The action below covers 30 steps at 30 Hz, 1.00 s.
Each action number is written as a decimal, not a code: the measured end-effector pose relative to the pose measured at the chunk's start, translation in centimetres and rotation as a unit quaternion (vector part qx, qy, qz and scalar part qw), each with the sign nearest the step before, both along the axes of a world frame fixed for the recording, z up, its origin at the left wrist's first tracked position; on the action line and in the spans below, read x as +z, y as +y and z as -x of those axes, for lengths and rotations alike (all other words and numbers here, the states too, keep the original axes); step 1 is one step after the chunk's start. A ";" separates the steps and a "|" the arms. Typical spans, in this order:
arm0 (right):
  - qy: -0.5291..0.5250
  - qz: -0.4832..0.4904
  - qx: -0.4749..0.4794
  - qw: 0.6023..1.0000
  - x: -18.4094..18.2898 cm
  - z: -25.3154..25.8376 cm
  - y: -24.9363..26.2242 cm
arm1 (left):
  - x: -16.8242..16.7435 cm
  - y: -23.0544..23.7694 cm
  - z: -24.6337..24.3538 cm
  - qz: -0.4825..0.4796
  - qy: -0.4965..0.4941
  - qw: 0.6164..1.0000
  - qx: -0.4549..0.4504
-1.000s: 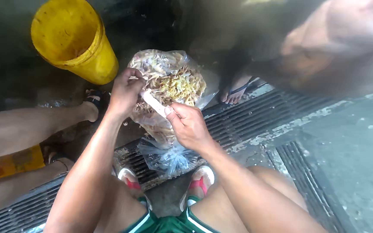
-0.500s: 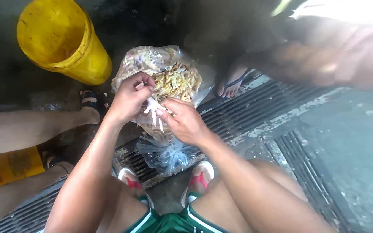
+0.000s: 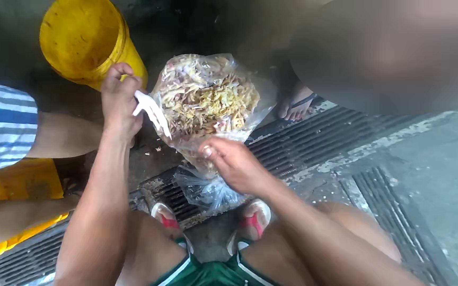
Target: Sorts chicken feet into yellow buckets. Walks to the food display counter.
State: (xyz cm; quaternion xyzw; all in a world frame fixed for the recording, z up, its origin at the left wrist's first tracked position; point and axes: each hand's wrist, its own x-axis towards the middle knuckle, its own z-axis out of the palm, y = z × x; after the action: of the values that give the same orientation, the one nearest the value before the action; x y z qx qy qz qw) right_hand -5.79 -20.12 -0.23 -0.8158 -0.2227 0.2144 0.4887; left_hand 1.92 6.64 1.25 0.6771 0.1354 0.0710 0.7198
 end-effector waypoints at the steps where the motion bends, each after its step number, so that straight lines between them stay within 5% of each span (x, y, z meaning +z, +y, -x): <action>1: 0.017 -0.007 -0.022 1.000 0.2 -0.7 -0.1 | 0.5 -0.8 0.5 0.000 -0.004 0.998 -0.060; 7: 0.057 -0.128 -0.057 0.989 0.9 -2.0 0.5 | 0.0 -5.8 2.1 -0.050 0.036 0.963 -0.262; 10: -0.029 -0.031 -0.033 0.999 0.2 -1.7 0.7 | 0.0 -7.3 2.4 -0.074 0.066 0.951 -0.292; 14: -0.107 0.087 0.010 0.990 -0.2 -1.7 0.5 | -0.8 -7.9 2.5 -0.090 0.055 0.953 -0.284; 21: -0.162 0.034 0.027 0.986 -0.6 -1.1 0.8 | -1.1 -6.7 2.0 -0.130 0.027 0.968 -0.213; 30: 0.086 -0.076 -0.049 0.992 0.4 -1.8 0.2 | -0.8 -4.9 1.3 0.037 -0.022 0.984 -0.171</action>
State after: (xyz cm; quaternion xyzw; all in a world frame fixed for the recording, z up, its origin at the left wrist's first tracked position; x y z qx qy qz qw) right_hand -4.03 -19.93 0.17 -0.7648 -0.1552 0.2426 0.5763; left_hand 0.63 1.76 0.47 0.6616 0.0046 -0.0431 0.7486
